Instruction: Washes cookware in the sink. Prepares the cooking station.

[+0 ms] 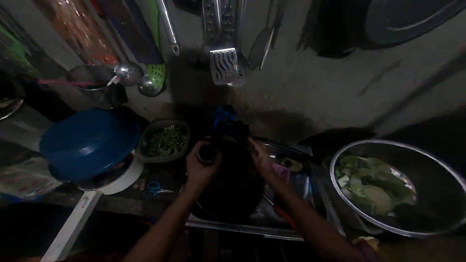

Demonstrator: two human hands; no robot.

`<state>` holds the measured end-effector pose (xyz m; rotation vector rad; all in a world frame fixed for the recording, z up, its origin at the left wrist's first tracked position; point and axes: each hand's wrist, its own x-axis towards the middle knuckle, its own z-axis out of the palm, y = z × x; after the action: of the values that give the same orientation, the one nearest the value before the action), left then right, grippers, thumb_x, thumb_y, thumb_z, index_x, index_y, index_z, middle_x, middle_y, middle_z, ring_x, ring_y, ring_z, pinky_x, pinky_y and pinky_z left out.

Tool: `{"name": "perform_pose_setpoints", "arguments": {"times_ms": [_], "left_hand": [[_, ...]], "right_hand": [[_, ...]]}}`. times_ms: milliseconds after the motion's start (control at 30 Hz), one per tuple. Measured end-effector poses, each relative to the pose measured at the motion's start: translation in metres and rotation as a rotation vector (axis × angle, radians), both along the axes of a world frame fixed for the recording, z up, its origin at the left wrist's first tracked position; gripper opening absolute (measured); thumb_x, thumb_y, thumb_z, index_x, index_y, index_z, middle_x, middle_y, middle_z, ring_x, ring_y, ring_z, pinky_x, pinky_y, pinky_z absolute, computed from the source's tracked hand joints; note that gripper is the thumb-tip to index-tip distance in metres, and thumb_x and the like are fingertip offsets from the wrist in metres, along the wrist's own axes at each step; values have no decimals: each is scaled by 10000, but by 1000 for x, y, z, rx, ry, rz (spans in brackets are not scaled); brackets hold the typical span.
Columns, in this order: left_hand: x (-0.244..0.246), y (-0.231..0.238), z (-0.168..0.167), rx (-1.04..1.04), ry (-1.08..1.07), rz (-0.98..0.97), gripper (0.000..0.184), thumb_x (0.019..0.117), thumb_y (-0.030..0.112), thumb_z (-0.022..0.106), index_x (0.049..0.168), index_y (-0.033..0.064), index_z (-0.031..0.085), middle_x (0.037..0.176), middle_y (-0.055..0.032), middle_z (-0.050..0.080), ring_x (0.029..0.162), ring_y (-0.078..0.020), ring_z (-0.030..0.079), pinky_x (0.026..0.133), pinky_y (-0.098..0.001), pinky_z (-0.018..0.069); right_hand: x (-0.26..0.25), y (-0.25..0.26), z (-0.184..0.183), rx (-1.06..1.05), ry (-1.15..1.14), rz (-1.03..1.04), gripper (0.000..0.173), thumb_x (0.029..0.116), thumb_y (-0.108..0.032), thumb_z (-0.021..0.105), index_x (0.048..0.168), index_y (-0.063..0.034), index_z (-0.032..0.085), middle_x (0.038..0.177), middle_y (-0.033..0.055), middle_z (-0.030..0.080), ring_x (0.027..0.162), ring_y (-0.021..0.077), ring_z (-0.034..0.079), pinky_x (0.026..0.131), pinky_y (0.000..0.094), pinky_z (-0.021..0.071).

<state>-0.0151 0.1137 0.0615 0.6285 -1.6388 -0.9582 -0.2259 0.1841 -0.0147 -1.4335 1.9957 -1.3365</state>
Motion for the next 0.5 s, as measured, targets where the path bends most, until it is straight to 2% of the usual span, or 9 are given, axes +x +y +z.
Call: {"name": "perform_pose_setpoints", "arguments": {"times_ms": [67,133,167,200,233,300,367,433,500], "left_hand": [[-9,4,-4,7,30,-3,330,770,27,762,1034,-104,614,947,-27,668,889,70,623,840,-109,530],[-15,14,-3,32,59,12,326,759,25,763,1018,-108,617,929,-25,670,879,77,623,835,-100,522],[-15,19,-3,39,71,10,319,756,27,762,1008,-103,616,921,-15,669,872,80,625,829,-97,525],[-15,24,-3,53,84,-4,315,753,30,763,1002,-93,615,917,-1,666,867,80,626,823,-98,529],[-15,30,-5,79,106,-28,322,747,28,769,1007,-84,613,923,11,667,874,75,630,825,-109,538],[-14,38,-10,124,130,-66,331,734,27,778,1010,-51,615,920,46,670,877,72,636,827,-125,552],[-14,44,-8,114,123,-87,314,731,18,776,993,-55,619,905,44,672,868,75,635,824,-122,550],[-13,42,-6,66,102,-66,291,739,5,762,980,-77,622,897,23,678,869,81,632,831,-107,538],[-7,33,-6,35,61,-9,288,751,16,751,983,-89,617,888,4,675,858,86,626,818,-94,529]], "right_hand": [[48,12,19,-106,-339,238,486,1017,-100,432,1472,55,501,1525,207,498,1402,197,496,1146,340,432],[101,30,41,-11,-680,371,501,1059,-113,349,1525,71,373,1473,143,516,1279,57,542,1067,229,459],[116,31,41,2,-681,370,485,1069,-97,338,1521,79,355,1432,143,529,1235,45,555,1035,201,468],[121,26,35,-25,-537,336,458,1067,-69,372,1487,115,396,1428,174,545,1273,71,541,1073,195,433],[119,15,23,-70,-320,272,458,1049,-44,446,1463,151,430,1475,244,529,1372,177,511,1152,257,380],[97,-23,-7,-82,-14,159,536,1043,-77,475,1521,137,363,1608,314,337,1524,374,329,1268,435,253],[62,-48,-24,71,207,26,589,1041,-117,508,1573,61,328,1661,300,225,1551,453,217,1251,581,214],[25,-50,-35,284,347,-15,618,1068,-241,493,1626,-68,290,1691,244,191,1551,451,218,1211,640,232],[-8,-42,-44,405,385,6,590,1068,-253,498,1627,-166,332,1645,212,334,1474,441,382,1166,607,356]]}}
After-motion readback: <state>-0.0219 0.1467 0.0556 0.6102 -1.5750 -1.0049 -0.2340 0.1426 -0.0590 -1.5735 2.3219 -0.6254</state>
